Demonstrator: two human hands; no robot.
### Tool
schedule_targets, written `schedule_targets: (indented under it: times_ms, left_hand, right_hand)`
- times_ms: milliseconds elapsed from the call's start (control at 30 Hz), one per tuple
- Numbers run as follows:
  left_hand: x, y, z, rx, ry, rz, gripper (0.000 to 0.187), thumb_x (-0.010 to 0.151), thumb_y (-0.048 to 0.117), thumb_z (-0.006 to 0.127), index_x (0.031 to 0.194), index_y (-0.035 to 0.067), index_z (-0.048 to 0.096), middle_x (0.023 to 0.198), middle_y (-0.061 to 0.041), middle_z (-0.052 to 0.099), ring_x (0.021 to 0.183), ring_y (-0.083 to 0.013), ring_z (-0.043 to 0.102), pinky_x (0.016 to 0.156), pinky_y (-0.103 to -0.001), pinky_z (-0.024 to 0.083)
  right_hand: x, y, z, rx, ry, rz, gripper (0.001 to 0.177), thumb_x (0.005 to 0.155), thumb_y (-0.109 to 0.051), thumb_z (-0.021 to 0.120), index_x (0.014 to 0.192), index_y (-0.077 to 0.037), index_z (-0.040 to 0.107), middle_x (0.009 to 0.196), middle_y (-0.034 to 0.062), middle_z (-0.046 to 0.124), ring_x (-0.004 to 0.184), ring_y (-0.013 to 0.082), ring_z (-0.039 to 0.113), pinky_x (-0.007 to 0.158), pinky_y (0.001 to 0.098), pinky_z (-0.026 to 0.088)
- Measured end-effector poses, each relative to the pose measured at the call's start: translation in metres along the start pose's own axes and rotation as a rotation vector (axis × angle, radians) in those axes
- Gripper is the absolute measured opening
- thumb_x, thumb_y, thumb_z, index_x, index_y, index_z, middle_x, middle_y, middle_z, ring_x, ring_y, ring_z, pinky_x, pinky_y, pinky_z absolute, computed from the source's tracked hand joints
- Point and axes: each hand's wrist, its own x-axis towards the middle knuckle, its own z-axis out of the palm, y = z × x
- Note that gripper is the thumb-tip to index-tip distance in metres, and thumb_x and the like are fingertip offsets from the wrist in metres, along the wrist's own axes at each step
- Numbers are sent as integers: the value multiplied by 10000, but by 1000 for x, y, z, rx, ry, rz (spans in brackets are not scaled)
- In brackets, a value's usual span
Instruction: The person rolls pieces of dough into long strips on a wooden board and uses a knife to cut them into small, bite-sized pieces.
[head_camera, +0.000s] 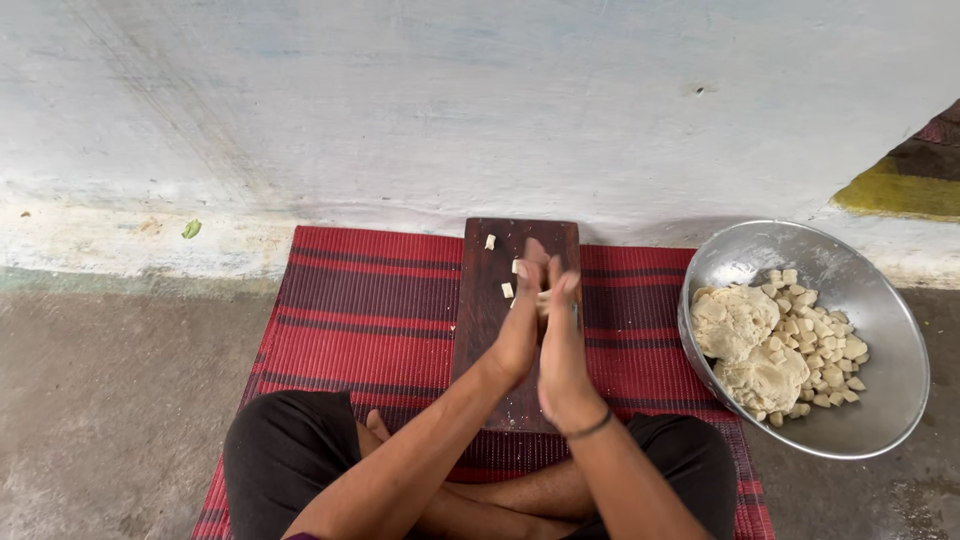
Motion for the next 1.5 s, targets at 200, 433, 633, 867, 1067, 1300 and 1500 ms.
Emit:
schedule_targets:
  times_ms: [200, 433, 633, 867, 1067, 1300, 1500]
  left_hand:
    - [-42, -8, 21, -21, -70, 158, 1014, 997, 748, 194, 1643, -18, 37, 1734, -224, 118, 1614, -319, 53, 1284, -409, 80]
    - [-28, -32, 15, -106, -78, -107, 935, 1013, 687, 129, 1619, -24, 78, 1699, -235, 158, 1593, -345, 107, 1281, -426, 153]
    - [-3, -44, -1, 173, 218, -113, 907, 1014, 679, 105, 1660, 70, -81, 1706, -238, -32, 1555, -387, 13, 1203, -516, 221]
    - [-3, -66, -16, -186, 448, -276, 812, 1046, 659, 273, 1470, -16, 426, 1061, -227, 612, 805, -330, 555, 685, -454, 456]
    - [-41, -50, -35, 80, -79, -255, 541, 995, 424, 558, 1352, 17, 550, 1127, -91, 683, 1009, -155, 683, 834, -300, 608]
    - [-61, -40, -34, 528, -89, 97, 507, 969, 109, 671, 1419, -45, 495, 1190, -174, 691, 1084, -169, 669, 909, -306, 549]
    - [-57, -38, -35, 528, 1, -257, 180, 1045, 107, 482, 1135, -10, 585, 776, -75, 601, 606, -131, 558, 548, -314, 492]
  right_hand:
    - [58, -6, -24, -80, 55, -177, 1165, 862, -855, 71, 1613, 35, 49, 1701, 239, 84, 1594, 321, 111, 1248, 488, 169]
    - [45, 24, -30, -191, 2, -277, 1018, 954, -759, 103, 1577, 23, 293, 1665, 207, 306, 1561, 321, 273, 1266, 430, 191]
    - [-6, 41, -9, 199, 28, -140, 625, 1033, -503, 414, 1429, -41, 554, 1503, 148, 548, 1425, 251, 476, 1204, 404, 339]
    - [7, 64, -21, 493, 160, -24, 317, 1038, -399, 622, 907, -112, 590, 766, -18, 508, 664, 101, 473, 574, 286, 413]
    - [30, 60, -48, 661, 185, 127, 555, 1038, -571, 459, 670, -161, 394, 535, -47, 286, 418, 105, 264, 346, 287, 254]
    - [34, 71, -58, 849, 89, 100, 590, 1052, -568, 472, 621, -182, 359, 516, -35, 259, 416, 119, 278, 375, 303, 334]
    - [2, -8, -25, 576, 156, 362, 257, 987, -311, 452, 990, -100, 599, 903, 92, 622, 869, 204, 594, 852, 361, 489]
